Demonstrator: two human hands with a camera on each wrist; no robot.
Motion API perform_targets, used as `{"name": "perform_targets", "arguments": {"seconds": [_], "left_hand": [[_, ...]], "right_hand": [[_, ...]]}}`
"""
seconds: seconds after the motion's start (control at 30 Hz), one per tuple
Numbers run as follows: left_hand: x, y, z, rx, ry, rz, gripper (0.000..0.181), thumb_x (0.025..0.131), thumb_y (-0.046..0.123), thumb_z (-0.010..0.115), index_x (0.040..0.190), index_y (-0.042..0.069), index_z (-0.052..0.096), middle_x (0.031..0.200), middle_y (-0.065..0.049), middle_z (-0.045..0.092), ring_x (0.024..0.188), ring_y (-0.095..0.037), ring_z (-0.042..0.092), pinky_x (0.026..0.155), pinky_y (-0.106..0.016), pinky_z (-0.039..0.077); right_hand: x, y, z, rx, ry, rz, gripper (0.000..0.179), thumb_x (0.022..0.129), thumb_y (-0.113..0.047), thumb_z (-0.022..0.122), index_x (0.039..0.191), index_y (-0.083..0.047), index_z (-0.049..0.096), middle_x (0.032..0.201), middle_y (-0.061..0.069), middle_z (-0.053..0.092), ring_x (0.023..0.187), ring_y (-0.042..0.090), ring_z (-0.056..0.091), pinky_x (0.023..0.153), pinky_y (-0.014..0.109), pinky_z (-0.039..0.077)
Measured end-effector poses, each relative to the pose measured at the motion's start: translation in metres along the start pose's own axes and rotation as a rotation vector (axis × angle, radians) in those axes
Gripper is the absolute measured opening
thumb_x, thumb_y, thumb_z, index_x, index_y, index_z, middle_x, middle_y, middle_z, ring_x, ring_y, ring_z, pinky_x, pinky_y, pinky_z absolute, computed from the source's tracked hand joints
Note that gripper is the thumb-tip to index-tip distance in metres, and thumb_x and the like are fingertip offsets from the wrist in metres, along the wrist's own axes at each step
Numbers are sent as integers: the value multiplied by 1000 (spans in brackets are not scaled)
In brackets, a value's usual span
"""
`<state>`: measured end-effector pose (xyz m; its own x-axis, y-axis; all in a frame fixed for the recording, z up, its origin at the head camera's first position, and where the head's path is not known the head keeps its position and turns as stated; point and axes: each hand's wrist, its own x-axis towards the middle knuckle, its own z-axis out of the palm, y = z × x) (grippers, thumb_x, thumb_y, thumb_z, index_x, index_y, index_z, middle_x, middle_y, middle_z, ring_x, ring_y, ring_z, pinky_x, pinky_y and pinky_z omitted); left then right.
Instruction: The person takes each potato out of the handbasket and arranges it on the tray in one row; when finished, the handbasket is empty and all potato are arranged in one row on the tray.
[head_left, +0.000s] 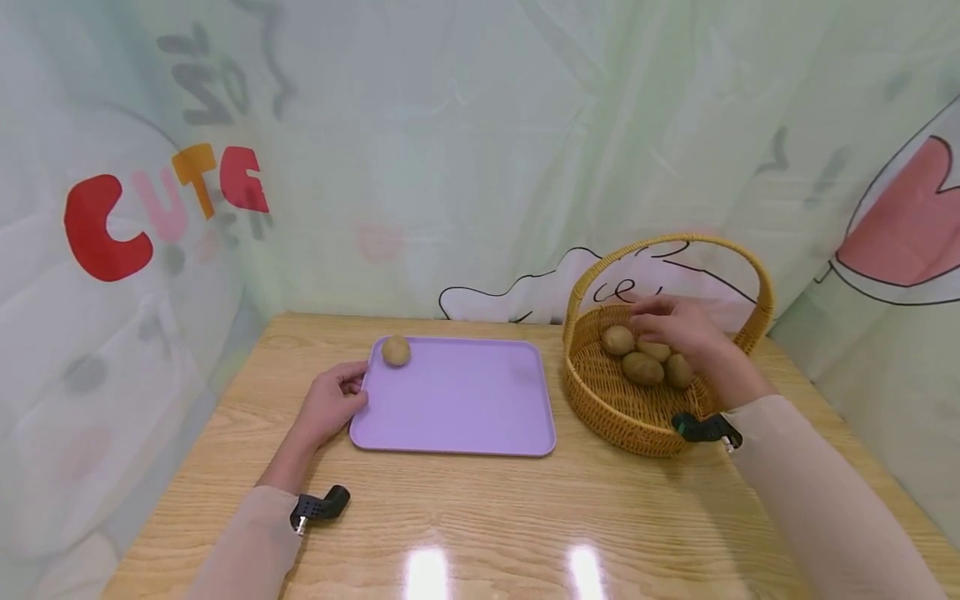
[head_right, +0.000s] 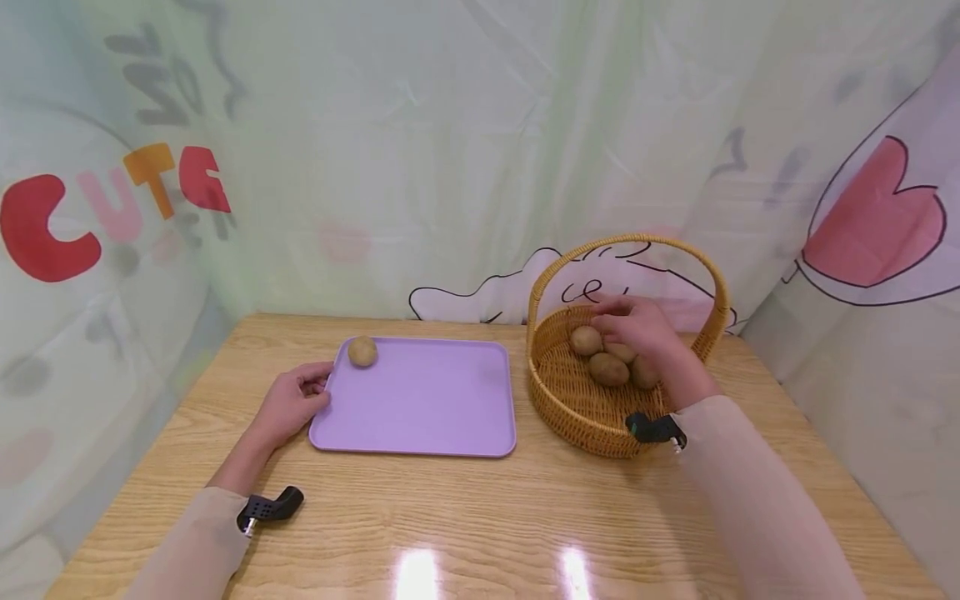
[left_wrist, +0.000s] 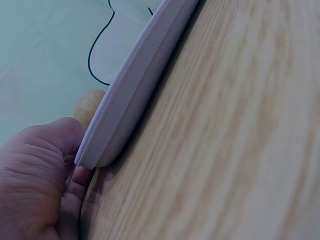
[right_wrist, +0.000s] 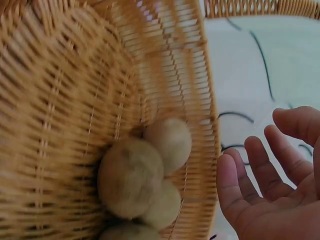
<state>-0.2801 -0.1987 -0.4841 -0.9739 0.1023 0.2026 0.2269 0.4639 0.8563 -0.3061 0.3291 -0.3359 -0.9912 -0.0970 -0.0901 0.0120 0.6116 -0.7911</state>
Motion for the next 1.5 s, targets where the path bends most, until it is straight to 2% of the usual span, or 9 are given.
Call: {"name": "perform_targets", "arguments": {"seconds": [0.07, 0.17, 0.33, 0.6, 0.87, 0.97, 1.13, 1.33, 1.5], "left_hand": [[-1, -1, -2, -1, 0, -1, 50, 80, -3, 63, 130, -5, 57, 109, -14, 61, 93, -21, 56, 76, -23, 49], [-3, -1, -4, -3, 2, -3, 50, 80, -4, 63, 130, -5, 58, 108, -14, 62, 93, -21, 56, 76, -22, 49], [-6, -1, -5, 6, 7, -6, 49, 80, -3, 64, 129, -5, 59, 107, -13, 62, 92, -21, 56, 75, -21, 48], [-9, -2, -3, -5, 7, 9, 49, 80, -4, 64, 129, -5, 59, 107, -13, 62, 91, -21, 56, 75, -21, 48], [-9, -2, -3, -14, 4, 8, 50, 80, -5, 64, 129, -4, 59, 105, -12, 61, 91, -21, 56, 75, -22, 48], [-9, -2, -4, -11, 5, 3, 50, 80, -4, 64, 129, -5, 58, 106, -12, 61, 92, -21, 56, 76, -22, 48], [-9, -2, -4, -13, 9, 5, 50, 80, -4, 64, 129, -5, 59, 106, -13, 62, 92, -21, 55, 76, -23, 48], [-9, -3, -4, -12, 10, 1, 49, 80, -5, 64, 129, -5, 59, 105, -12, 62, 91, -21, 56, 76, -22, 48], [-10, -1, -5, -14, 5, 7, 49, 80, -4, 63, 129, -5, 58, 106, -13, 62, 92, -21, 55, 76, -22, 48]], "right_hand": [[2, 3, -1, -8, -4, -3, 50, 99, -28, 55, 134, 6, 47, 137, 23, 45, 119, 40, 52, 95, 43, 48], [5, 8, -4, -89, -38, -15, 46, 98, -26, 57, 132, 6, 51, 132, 24, 50, 113, 37, 55, 92, 44, 49], [11, 16, -11, -200, -160, -13, 43, 96, -20, 58, 130, 6, 53, 125, 22, 55, 107, 33, 54, 87, 46, 48], [19, 26, -19, -232, -344, 78, 44, 92, -17, 60, 129, 6, 54, 128, 21, 52, 112, 30, 50, 93, 44, 42], [24, 30, -17, -271, -464, 58, 52, 88, -17, 67, 131, 9, 53, 132, 26, 51, 106, 24, 55, 88, 44, 50], [24, 28, -12, -341, -463, 16, 53, 85, -16, 71, 129, 9, 55, 130, 26, 53, 107, 28, 56, 88, 46, 49], [20, 19, -5, -478, -412, -44, 51, 82, -16, 74, 126, 5, 60, 127, 23, 56, 111, 33, 53, 91, 48, 46], [16, 14, 0, -433, -411, 4, 51, 80, -8, 73, 126, 8, 56, 125, 25, 54, 106, 32, 50, 85, 43, 47], [13, 14, 4, -364, -424, 44, 51, 81, -4, 71, 126, 9, 53, 124, 26, 50, 100, 30, 52, 78, 44, 52]]}}
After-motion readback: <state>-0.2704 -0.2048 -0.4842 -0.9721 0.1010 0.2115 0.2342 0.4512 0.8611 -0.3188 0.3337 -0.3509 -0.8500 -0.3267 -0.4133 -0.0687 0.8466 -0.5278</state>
